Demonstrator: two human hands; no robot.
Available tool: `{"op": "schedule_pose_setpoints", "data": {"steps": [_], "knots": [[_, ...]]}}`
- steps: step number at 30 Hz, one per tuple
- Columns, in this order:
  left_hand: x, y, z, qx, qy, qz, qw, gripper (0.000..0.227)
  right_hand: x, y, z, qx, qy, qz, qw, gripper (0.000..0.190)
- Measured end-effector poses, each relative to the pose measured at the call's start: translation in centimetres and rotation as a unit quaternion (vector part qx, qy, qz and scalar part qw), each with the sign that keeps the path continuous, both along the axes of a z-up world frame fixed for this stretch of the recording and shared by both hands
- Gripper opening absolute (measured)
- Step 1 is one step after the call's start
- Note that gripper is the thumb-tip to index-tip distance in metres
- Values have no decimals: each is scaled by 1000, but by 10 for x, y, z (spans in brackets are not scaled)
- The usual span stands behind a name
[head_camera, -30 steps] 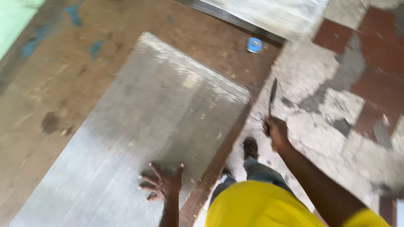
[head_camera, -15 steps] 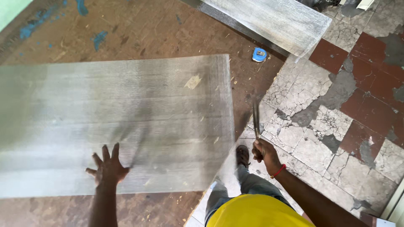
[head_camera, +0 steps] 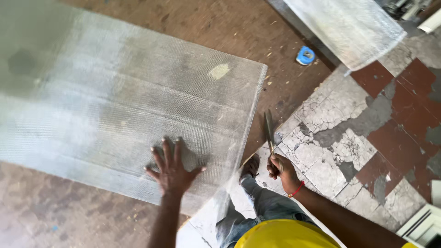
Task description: The person uses shears to cut a sheet of metal mesh on a wooden workbench. They trim the edges and then fold the mesh in half, pressing down along the fold line to flatten it.
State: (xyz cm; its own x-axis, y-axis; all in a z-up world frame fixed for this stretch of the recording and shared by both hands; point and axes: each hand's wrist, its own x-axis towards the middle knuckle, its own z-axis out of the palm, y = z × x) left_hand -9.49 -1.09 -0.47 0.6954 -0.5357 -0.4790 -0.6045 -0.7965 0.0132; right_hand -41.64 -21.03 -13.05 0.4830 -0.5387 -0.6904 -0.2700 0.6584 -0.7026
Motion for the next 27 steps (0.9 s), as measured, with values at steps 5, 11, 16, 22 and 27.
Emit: {"op": "schedule_pose_setpoints", "data": {"steps": [5, 11, 16, 22, 27], "knots": [[22, 52, 11, -4, -13, -61, 998, 140, -12, -15, -15, -50, -46, 50, 996, 38], [14, 59, 42, 221, 21, -2, 975, 137, -12, -41, -13, -3, -36, 94, 995, 35], [-42, -86, 25, -60, 21, -99, 993, 121, -5, -49, -9, -6, -43, 131, 990, 35], [-50, -219, 8, -118, 35, -148, 981, 112, 18, -57, 12, 6, -48, 143, 989, 36], [-44, -232, 1, -159, 18, -146, 976, 91, 31, -62, 30, 0, -43, 145, 989, 39]]}}
